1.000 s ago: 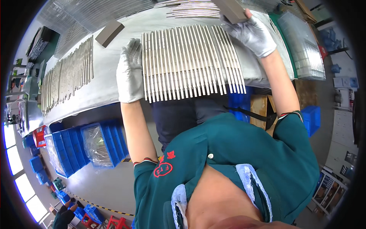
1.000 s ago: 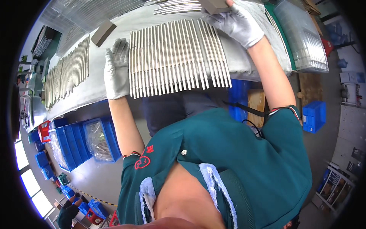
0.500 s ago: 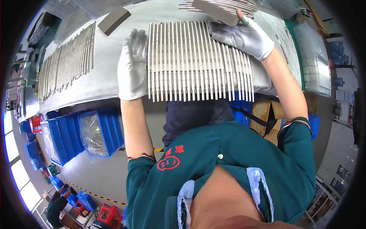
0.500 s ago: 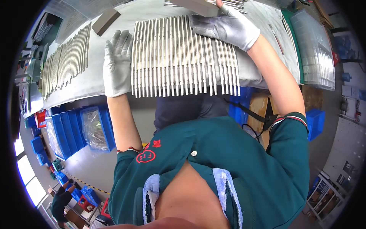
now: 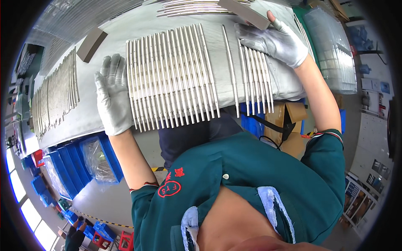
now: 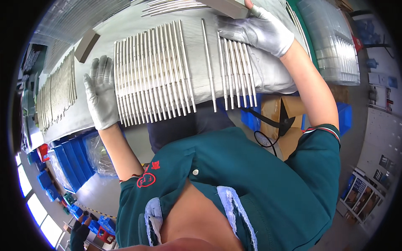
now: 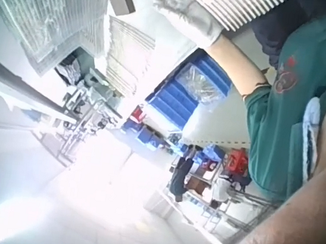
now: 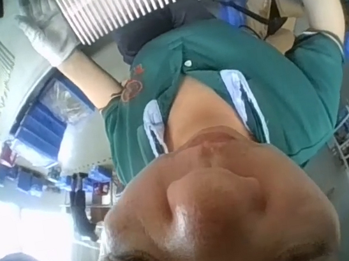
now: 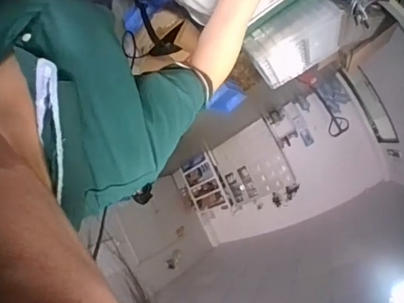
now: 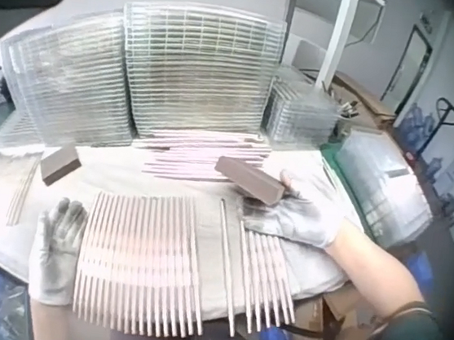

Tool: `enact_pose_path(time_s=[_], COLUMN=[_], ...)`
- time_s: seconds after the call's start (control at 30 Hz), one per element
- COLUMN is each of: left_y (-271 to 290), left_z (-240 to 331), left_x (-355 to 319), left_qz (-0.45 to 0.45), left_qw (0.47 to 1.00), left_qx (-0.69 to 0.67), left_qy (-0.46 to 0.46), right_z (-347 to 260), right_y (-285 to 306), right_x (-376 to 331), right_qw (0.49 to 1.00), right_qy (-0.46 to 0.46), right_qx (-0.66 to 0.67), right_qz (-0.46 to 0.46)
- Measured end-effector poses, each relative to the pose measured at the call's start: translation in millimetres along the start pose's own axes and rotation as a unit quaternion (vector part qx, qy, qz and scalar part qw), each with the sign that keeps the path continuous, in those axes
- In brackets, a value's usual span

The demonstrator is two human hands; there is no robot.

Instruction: Inspecting, aligning, and sorting thin metal rods on a production workbench using an alignment block.

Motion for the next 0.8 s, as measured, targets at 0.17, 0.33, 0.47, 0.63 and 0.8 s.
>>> enact_pose_path(time_s=[0.17,0.33,0.47,0.63,0.8], left_y=[0,-1,-4,-3,1], left_z=[-2,-1,0,-1,0], left_x=[3,1,-1,0,0], left_qz=[-0.005,-0.008,0.003,-0.001,-0.011], left_qw=[1.000,0.999,1.000,0.999,1.000], left_qx=[0.016,0.031,0.027,0.030,0.019], left_qy=[-0.011,-0.019,-0.012,-0.012,-0.015], right_z=[13,34,44,48,30], right_y=[-6,-41,-49,-42,-29], right_x=[18,46,51,46,25], right_qw=[1.000,0.994,0.970,0.960,0.980], right_qy=[0.007,-0.023,-0.087,-0.123,-0.092], right_qx=[-0.029,0.068,0.199,0.240,0.165], right_qz=[-0.003,-0.077,-0.108,-0.079,-0.058])
Point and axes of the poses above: each hand's wrist, its own x-axis towards the middle knuckle, its own y-axis out of the back of the hand, z = x × y, the point moved 5 cm from there along x, towards the middle knuckle, and after that the axes turned 4 degrees about x, right-handed, at the moved point
